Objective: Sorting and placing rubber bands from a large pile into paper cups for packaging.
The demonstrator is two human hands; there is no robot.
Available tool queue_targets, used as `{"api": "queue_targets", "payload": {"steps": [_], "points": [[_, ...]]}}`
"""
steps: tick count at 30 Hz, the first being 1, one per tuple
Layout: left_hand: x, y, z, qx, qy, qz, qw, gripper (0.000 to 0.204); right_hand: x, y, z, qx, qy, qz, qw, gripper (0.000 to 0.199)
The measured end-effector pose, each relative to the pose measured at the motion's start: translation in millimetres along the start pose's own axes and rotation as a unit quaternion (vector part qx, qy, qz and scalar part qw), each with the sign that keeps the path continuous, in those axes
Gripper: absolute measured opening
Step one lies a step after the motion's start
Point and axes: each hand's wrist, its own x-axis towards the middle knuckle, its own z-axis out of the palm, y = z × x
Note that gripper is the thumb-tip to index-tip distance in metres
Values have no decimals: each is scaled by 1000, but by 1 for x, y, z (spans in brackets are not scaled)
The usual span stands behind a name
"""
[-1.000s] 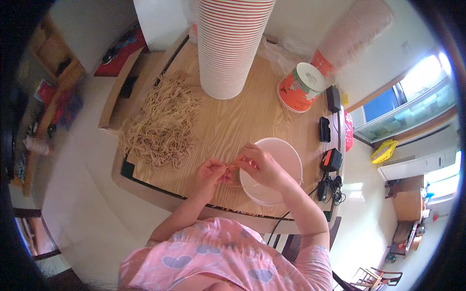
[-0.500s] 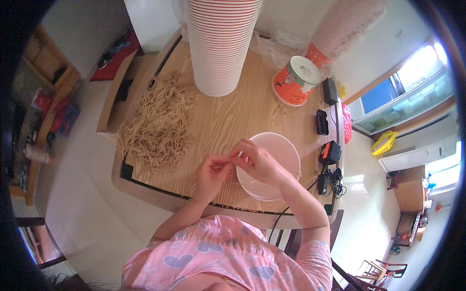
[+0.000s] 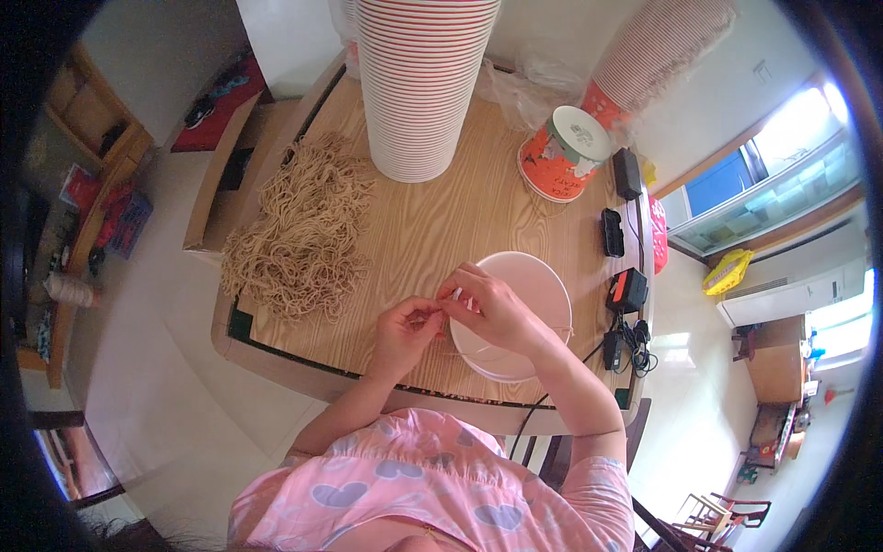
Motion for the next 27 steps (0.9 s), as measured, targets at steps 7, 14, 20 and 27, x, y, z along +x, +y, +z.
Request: {"api": "queue_targets", "payload": {"steps": [7, 14, 20, 27], "points": [[0, -1, -6, 20, 14, 24, 999, 12, 0, 2, 0, -9, -3, 10, 1000, 15], [-1, -2, -7, 12, 30, 22, 999, 14, 0, -2, 2, -21, 6, 15, 1000, 15], [-1, 4, -20, -78, -38, -59, 995, 17, 1, -2, 3, -35, 8, 11, 999, 13], [-4, 10, -25, -132, -81, -147, 977, 21, 1, -2, 3, -28, 18, -6, 999, 13]]}}
